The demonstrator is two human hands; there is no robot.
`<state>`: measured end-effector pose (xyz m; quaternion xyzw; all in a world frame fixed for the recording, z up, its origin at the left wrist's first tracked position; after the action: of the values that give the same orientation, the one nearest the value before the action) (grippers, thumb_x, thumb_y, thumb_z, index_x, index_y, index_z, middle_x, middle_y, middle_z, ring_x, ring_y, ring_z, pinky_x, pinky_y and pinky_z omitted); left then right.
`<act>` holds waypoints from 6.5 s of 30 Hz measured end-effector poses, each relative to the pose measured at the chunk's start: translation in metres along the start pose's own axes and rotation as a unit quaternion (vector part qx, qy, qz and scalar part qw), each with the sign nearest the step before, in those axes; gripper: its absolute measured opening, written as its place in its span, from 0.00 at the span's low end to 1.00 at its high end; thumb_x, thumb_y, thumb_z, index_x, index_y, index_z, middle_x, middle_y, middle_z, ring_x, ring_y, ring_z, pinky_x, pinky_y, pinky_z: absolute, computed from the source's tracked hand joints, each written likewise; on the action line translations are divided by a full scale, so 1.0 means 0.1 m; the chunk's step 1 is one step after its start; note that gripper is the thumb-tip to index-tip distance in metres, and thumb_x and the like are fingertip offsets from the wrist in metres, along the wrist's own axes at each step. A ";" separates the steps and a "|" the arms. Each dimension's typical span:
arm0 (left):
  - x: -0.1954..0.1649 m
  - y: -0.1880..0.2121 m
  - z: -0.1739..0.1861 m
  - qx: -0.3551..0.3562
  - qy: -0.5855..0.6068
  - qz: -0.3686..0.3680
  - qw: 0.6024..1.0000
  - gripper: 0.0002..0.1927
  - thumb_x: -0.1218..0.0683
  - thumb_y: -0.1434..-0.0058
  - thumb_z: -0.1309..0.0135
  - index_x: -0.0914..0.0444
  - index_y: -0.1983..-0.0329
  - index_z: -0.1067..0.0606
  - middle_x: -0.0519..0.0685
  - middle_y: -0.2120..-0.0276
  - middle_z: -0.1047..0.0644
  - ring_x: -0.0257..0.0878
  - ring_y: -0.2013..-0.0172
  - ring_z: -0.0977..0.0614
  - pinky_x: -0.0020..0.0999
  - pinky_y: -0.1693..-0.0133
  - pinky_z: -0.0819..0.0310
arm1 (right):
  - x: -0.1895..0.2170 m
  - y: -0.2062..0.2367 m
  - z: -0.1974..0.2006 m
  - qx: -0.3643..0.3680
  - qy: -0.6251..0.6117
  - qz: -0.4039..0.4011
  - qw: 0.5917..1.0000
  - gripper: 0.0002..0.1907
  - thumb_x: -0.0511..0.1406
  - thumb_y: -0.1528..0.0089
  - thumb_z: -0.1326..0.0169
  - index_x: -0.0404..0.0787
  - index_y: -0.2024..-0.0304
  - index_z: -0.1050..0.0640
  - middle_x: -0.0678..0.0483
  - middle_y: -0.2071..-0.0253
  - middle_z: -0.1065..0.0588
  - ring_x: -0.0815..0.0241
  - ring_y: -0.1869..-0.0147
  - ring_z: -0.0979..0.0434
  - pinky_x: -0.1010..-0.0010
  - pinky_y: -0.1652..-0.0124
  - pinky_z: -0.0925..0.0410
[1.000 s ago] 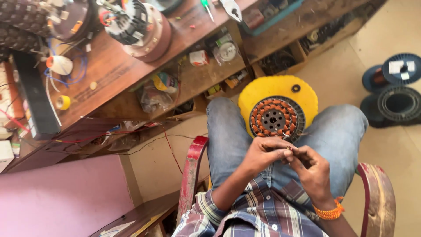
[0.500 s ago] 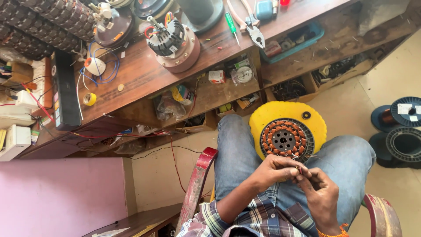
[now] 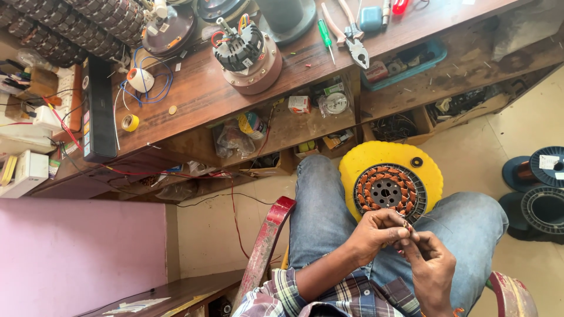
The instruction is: The person sits in a chair with a fan motor stator resting on their lap and twists together the colored lead wires of the copper windings, joining them one by one by hand. Near the end they pick up a pair of scissors and trim the joined wire ends.
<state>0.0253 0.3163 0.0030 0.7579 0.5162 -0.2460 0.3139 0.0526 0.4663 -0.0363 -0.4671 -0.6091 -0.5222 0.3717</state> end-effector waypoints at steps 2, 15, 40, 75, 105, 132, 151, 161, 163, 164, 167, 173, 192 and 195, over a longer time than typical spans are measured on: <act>-0.03 0.00 -0.02 -0.005 -0.007 0.015 1.000 0.08 0.60 0.32 0.39 0.65 0.51 0.21 0.47 0.59 0.18 0.29 0.63 0.21 0.23 0.63 0.29 | -0.01 0.00 -0.01 -0.001 -0.003 0.003 1.000 0.08 0.31 0.35 0.41 0.31 0.57 0.22 0.52 0.65 0.21 0.67 0.62 0.22 0.76 0.60 0.29; -0.19 0.07 -0.12 -0.064 0.019 -0.030 0.997 0.10 0.58 0.28 0.42 0.69 0.49 0.20 0.47 0.61 0.18 0.28 0.66 0.23 0.22 0.64 0.30 | 0.22 0.00 -0.11 0.046 0.029 0.029 0.998 0.10 0.34 0.32 0.47 0.32 0.54 0.21 0.53 0.66 0.23 0.66 0.64 0.26 0.75 0.62 0.31; -0.16 0.34 -0.07 0.017 -0.428 -0.009 0.903 0.47 0.66 0.36 0.38 0.57 0.19 0.50 0.51 0.63 0.15 0.33 0.60 0.14 0.30 0.53 0.18 | 0.30 0.17 0.24 0.108 0.057 0.040 0.992 0.13 0.37 0.34 0.39 0.32 0.55 0.23 0.52 0.53 0.23 0.65 0.49 0.23 0.75 0.47 0.28; -0.05 0.56 0.21 0.019 -0.527 -0.066 0.847 0.08 0.59 0.36 0.39 0.62 0.54 0.19 0.49 0.64 0.18 0.40 0.64 0.15 0.32 0.61 0.23 | 0.29 0.32 0.05 0.107 0.256 0.218 0.936 0.09 0.27 0.38 0.36 0.35 0.61 0.25 0.48 0.60 0.22 0.55 0.55 0.18 0.66 0.56 0.27; -0.09 0.20 0.54 -0.015 -0.705 -0.191 0.683 0.07 0.55 0.35 0.41 0.54 0.53 0.20 0.41 0.62 0.23 0.41 0.66 0.17 0.38 0.66 0.25 | 0.21 0.02 -0.15 0.007 0.405 0.161 0.900 0.05 0.27 0.38 0.35 0.35 0.59 0.18 0.50 0.64 0.24 0.58 0.63 0.23 0.68 0.64 0.31; -0.36 0.25 0.97 -0.025 -0.674 -0.197 0.711 0.07 0.50 0.36 0.39 0.53 0.56 0.18 0.39 0.65 0.22 0.39 0.69 0.17 0.37 0.69 0.25 | 0.00 -0.03 -0.62 -0.046 0.400 0.180 0.898 0.06 0.26 0.34 0.34 0.33 0.58 0.20 0.50 0.63 0.28 0.59 0.62 0.25 0.68 0.62 0.33; -0.53 0.41 1.26 -0.044 -0.636 -0.225 0.737 0.08 0.55 0.36 0.38 0.55 0.54 0.21 0.42 0.65 0.25 0.42 0.69 0.18 0.39 0.68 0.26 | -0.39 0.07 -1.14 -0.018 0.408 0.224 0.885 0.07 0.27 0.36 0.36 0.33 0.57 0.19 0.48 0.61 0.24 0.54 0.60 0.22 0.65 0.60 0.29; -0.44 0.40 1.16 -0.018 -0.624 -0.294 0.724 0.12 0.60 0.38 0.39 0.56 0.52 0.21 0.43 0.63 0.23 0.39 0.65 0.18 0.36 0.64 0.25 | -0.32 -0.18 -1.00 -0.061 0.417 0.272 0.865 0.07 0.26 0.34 0.35 0.33 0.56 0.20 0.47 0.61 0.24 0.52 0.58 0.21 0.63 0.59 0.29; -0.46 0.36 1.16 -0.027 -0.631 -0.290 0.719 0.11 0.60 0.38 0.38 0.57 0.53 0.21 0.43 0.65 0.23 0.39 0.66 0.18 0.36 0.65 0.25 | -0.37 -0.10 -1.03 -0.067 0.416 0.262 0.868 0.06 0.26 0.34 0.35 0.33 0.56 0.21 0.47 0.61 0.23 0.50 0.58 0.22 0.62 0.58 0.29; -0.47 0.33 1.17 -0.033 -0.634 -0.285 0.718 0.10 0.60 0.38 0.37 0.57 0.54 0.20 0.43 0.65 0.23 0.39 0.67 0.18 0.36 0.65 0.25 | -0.38 -0.05 -1.01 -0.064 0.407 0.254 0.875 0.06 0.27 0.34 0.36 0.33 0.57 0.21 0.47 0.61 0.24 0.51 0.59 0.22 0.63 0.59 0.29; -0.44 0.21 1.17 -0.037 -0.642 -0.273 0.716 0.09 0.59 0.38 0.36 0.58 0.55 0.20 0.43 0.67 0.24 0.39 0.68 0.18 0.37 0.66 0.26 | -0.39 -0.03 -0.92 -0.057 0.402 0.254 0.878 0.06 0.28 0.35 0.36 0.33 0.58 0.21 0.47 0.62 0.24 0.51 0.60 0.21 0.63 0.60 0.28; -0.48 0.24 1.22 -0.033 -0.628 -0.306 0.714 0.09 0.59 0.37 0.37 0.59 0.54 0.21 0.44 0.65 0.23 0.39 0.67 0.18 0.36 0.65 0.26 | -0.44 -0.33 -0.98 -0.066 0.413 0.263 0.869 0.05 0.30 0.32 0.37 0.34 0.56 0.20 0.47 0.59 0.23 0.50 0.57 0.21 0.61 0.57 0.29; -0.44 0.06 1.29 -0.040 -0.643 -0.308 0.700 0.09 0.57 0.38 0.35 0.58 0.57 0.21 0.44 0.68 0.26 0.39 0.70 0.20 0.38 0.66 0.27 | -0.23 -0.41 -0.95 -0.029 0.405 0.234 0.883 0.05 0.28 0.33 0.36 0.33 0.58 0.20 0.47 0.62 0.23 0.54 0.60 0.21 0.65 0.60 0.29; -0.43 0.08 1.27 -0.039 -0.644 -0.288 0.708 0.09 0.56 0.39 0.36 0.57 0.56 0.21 0.45 0.68 0.26 0.41 0.70 0.20 0.38 0.67 0.26 | -0.30 -0.59 -0.91 -0.035 0.400 0.241 0.884 0.07 0.32 0.31 0.36 0.33 0.58 0.20 0.48 0.62 0.24 0.55 0.59 0.22 0.65 0.59 0.29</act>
<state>0.0115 0.1944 -0.0520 0.2168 0.3917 -0.7322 0.5133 0.0017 0.3703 -0.0648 -0.3639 -0.2587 -0.5796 0.6817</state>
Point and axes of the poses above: each hand's wrist, its own y-axis away from the middle knuckle, its own z-axis out of the back of the hand, x = y × z, the point moved 2 cm from there along -y, towards the middle knuckle
